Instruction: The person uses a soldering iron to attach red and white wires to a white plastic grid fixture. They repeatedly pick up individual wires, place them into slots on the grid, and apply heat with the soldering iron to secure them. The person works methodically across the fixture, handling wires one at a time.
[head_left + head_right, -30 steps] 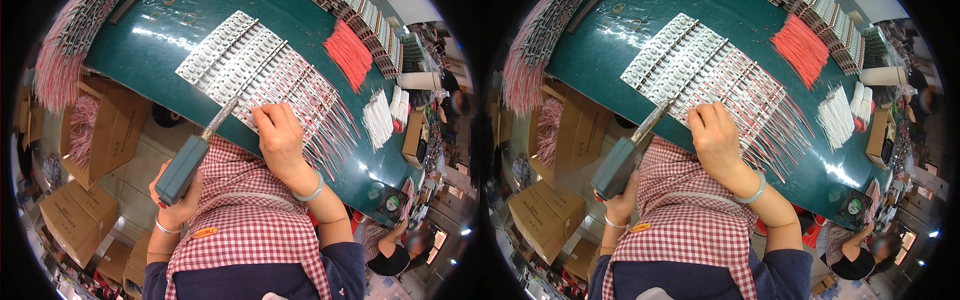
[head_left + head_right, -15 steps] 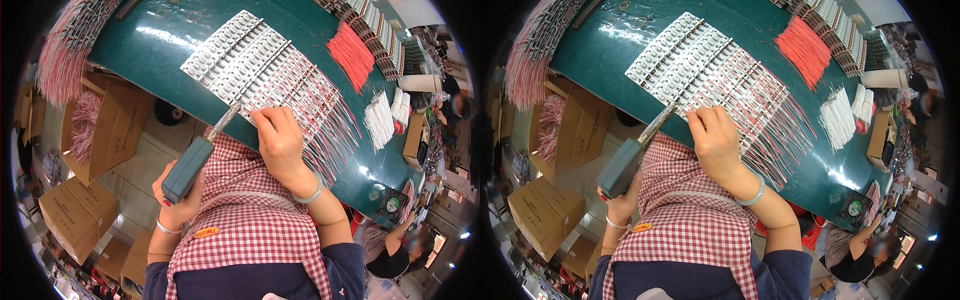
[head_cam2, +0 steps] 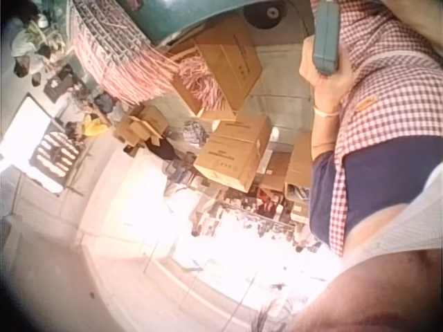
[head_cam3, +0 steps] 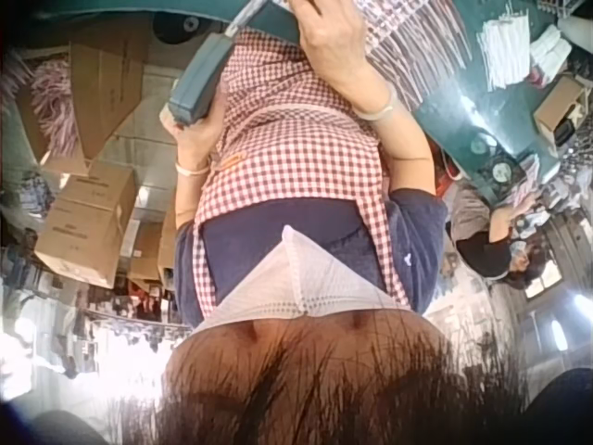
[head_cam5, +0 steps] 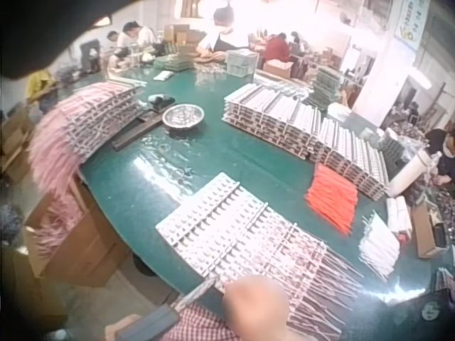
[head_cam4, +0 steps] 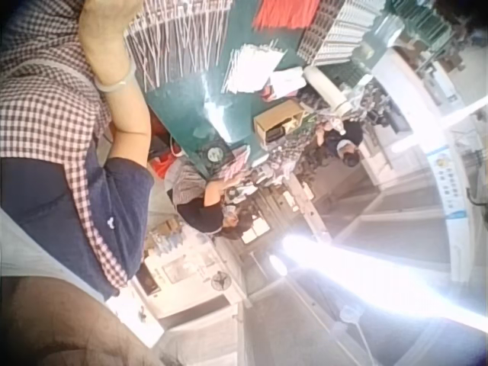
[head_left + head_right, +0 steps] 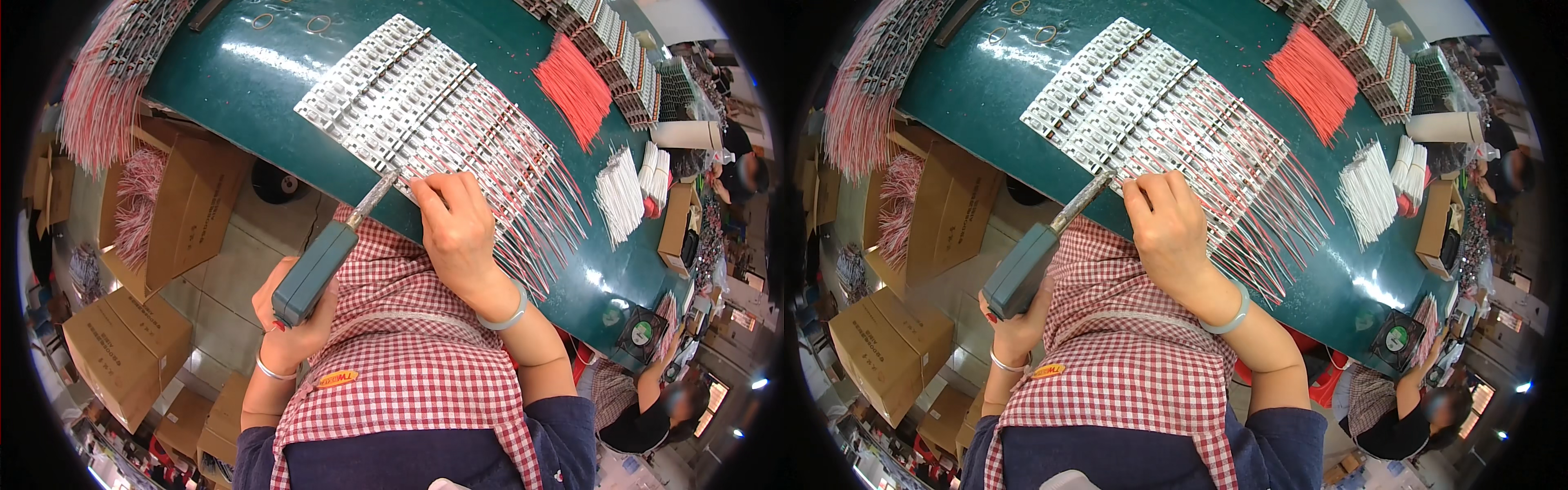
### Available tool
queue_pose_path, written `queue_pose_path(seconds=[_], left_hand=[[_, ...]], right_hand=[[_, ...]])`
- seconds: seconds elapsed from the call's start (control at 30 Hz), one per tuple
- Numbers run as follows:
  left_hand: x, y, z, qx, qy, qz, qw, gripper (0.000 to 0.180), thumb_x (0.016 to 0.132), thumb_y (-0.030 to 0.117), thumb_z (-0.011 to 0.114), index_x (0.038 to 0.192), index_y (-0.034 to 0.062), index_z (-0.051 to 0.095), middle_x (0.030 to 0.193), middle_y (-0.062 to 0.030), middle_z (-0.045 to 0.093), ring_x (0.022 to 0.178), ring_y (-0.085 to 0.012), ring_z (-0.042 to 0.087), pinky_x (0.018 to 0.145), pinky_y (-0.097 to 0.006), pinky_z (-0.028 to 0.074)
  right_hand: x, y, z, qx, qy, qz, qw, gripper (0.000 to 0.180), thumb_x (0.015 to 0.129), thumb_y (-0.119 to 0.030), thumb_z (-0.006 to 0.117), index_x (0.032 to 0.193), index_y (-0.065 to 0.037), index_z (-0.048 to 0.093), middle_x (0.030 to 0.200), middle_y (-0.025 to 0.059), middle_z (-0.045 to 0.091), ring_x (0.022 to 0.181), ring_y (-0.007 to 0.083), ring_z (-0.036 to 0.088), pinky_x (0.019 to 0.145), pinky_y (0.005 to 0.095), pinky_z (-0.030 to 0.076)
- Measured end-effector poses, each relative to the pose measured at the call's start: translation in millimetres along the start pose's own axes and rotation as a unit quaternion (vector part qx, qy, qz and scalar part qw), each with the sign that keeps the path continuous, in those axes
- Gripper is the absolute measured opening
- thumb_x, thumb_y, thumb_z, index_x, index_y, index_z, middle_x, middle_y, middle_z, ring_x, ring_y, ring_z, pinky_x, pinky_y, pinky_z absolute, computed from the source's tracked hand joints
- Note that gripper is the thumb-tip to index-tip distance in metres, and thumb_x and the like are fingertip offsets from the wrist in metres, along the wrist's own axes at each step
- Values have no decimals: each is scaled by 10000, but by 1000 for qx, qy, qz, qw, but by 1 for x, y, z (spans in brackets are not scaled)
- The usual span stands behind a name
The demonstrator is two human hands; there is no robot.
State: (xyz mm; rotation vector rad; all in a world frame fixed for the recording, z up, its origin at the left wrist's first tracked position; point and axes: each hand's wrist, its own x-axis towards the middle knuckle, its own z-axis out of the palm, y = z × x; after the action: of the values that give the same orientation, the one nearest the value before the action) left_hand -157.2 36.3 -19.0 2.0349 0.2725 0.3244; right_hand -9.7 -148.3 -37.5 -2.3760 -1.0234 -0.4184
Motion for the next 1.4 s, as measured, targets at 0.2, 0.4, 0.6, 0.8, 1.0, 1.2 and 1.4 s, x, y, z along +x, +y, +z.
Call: queue_pose_path(seconds=[0.2, 0.4, 0.6, 0.8, 1.0, 1.2, 1.4], left_hand=[[2, 7, -2, 5, 16, 11, 1000, 198, 729, -70, 709, 922, -51, 670, 829, -112, 651, 668, -180, 618, 617, -270, 497], [-3, 1, -5, 13, 23, 20, 999, 221, 725, -63, 715, 943, -60, 679, 848, -136, 665, 690, -211, 644, 635, -280, 519], [-11, -3, -7, 4, 35, 0, 999, 248, 718, -48, 737, 960, -68, 683, 913, -173, 694, 761, -242, 694, 678, -287, 545], [-15, -4, -10, 15, 29, 10, 999, 251, 716, -50, 737, 961, -71, 684, 926, -177, 695, 765, -241, 696, 682, -291, 548], [-15, -4, -9, 11, 23, 12, 1000, 240, 716, -71, 724, 952, -73, 677, 908, -157, 684, 751, -221, 679, 679, -286, 537], [-14, -3, -5, 5, 17, 6, 1000, 230, 720, -79, 714, 944, -63, 664, 882, -127, 671, 724, -194, 658, 655, -269, 523], [-12, -3, -2, -12, 27, 4, 1000, 210, 722, -79, 710, 923, -50, 659, 845, -108, 654, 683, -167, 631, 621, -251, 500]], right_hand=[[0, 0, 0, 1, -1, 1, 1000, 275, 719, 10, 646, 992, 35, 668, 899, 85, 586, 788, 238, 543, 624, 332, 465], [0, 0, 1, -2, 1, 2, 1000, 277, 714, 10, 641, 989, 31, 661, 903, 88, 587, 800, 244, 548, 629, 335, 469], [0, -1, 2, 2, 17, 6, 1000, 267, 712, 19, 644, 979, 31, 658, 899, 92, 593, 800, 249, 552, 633, 340, 469], [-4, -7, 1, 28, 46, 4, 999, 284, 695, 35, 640, 978, 33, 659, 894, 95, 593, 787, 251, 551, 640, 346, 466], [-7, -8, 6, 21, 35, 4, 999, 283, 688, 43, 631, 970, 41, 659, 876, 93, 584, 773, 251, 546, 639, 349, 466], [-7, -8, 6, 12, 29, 8, 999, 274, 700, 27, 638, 973, 45, 661, 866, 93, 577, 767, 248, 540, 635, 347, 465], [-6, -8, 7, 5, 28, 0, 1000, 256, 718, 12, 640, 970, 53, 661, 854, 96, 570, 762, 248, 539, 631, 349, 464]])
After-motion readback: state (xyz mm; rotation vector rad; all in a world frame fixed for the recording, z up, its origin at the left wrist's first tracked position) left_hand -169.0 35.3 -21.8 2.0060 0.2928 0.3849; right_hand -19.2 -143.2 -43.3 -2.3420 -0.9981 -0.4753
